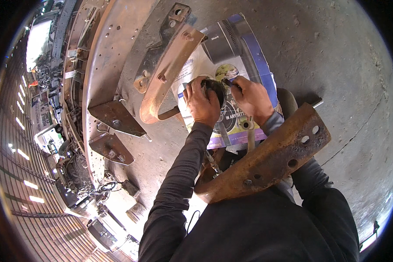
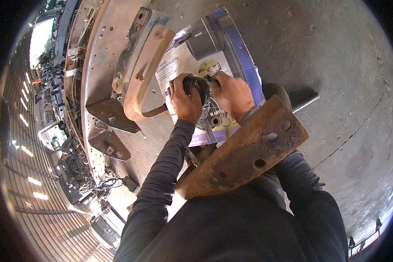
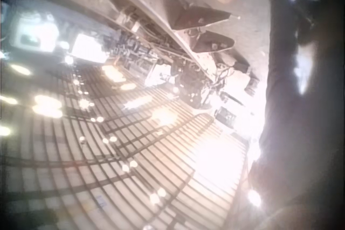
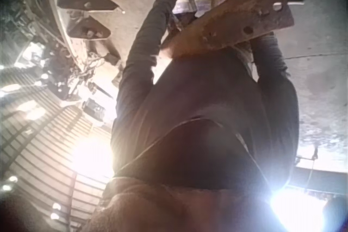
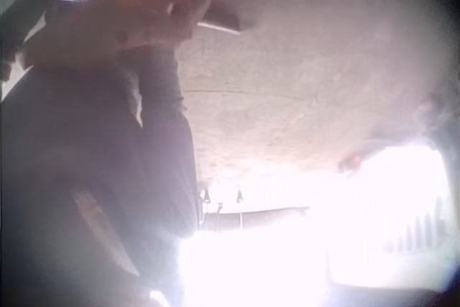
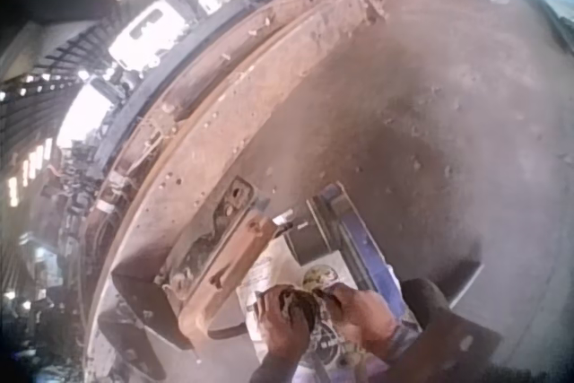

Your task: The person uses a utility knife to cut a circular hole in a piece of cardboard, then places the cardboard over a metal pipe and repeatedly taps the pipe with a hammer. The person handles cardboard, a utility knife, a metal pipe, and a hammer.

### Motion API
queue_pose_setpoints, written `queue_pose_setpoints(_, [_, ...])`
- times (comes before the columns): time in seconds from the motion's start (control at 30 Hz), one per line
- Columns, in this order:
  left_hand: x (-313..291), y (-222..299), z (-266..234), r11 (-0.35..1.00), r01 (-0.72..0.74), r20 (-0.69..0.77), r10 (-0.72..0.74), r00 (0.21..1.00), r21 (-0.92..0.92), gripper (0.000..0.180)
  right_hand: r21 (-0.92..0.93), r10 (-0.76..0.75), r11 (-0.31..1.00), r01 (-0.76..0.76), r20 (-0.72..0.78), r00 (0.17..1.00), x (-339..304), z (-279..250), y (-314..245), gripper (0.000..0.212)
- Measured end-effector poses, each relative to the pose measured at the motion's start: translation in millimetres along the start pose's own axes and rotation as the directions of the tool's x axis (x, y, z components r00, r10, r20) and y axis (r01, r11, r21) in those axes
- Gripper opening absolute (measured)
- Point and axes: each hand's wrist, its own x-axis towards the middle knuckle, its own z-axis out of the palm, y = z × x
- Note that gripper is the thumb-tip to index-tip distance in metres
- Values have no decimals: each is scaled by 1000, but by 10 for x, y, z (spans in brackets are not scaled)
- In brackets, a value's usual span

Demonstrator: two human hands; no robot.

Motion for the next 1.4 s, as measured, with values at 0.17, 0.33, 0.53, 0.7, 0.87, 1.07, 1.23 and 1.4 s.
queue_pose_setpoints(0.17, [-2, 0, -2, 1000, -9, -10, 9, 1000, -7, 45, -59, -46, 997, 47, 17, 999, -34, 48, 52, 23])
queue_pose_setpoints(0.33, [-23, -41, 23, 1000, -13, -29, 13, 999, -7, 46, -70, -56, 996, 64, 107, 993, -196, -44, 150, 21])
queue_pose_setpoints(0.53, [-4, -17, 16, 1000, -4, -17, 4, 1000, -13, 46, -32, -50, 998, 50, 20, 999, 10, 15, 29, 24])
queue_pose_setpoints(0.7, [-2, -30, 19, 1000, -13, -15, 12, 1000, -17, 46, -137, 17, 991, -9, 54, 998, -77, 7, -43, 22])
queue_pose_setpoints(0.87, [-23, -103, 64, 1000, 7, -28, -7, 1000, -24, 48, -68, 19, 998, -14, 81, 997, -297, 25, 92, 19])
queue_pose_setpoints(1.07, [-10, -43, 36, 999, 19, 1, -19, 1000, -31, 48, -11, 53, 999, -53, -34, 998, -68, 113, 36, 24])
queue_pose_setpoints(1.23, [-9, -39, 22, 999, 22, 2, -21, 1000, -34, 48, -88, 71, 994, -68, 31, 997, -89, 137, 45, 23])
queue_pose_setpoints(1.4, [-11, -24, 23, 1000, 10, -4, -10, 1000, -22, 48, -59, 152, 987, -150, 30, 988, -328, 212, 45, 24])
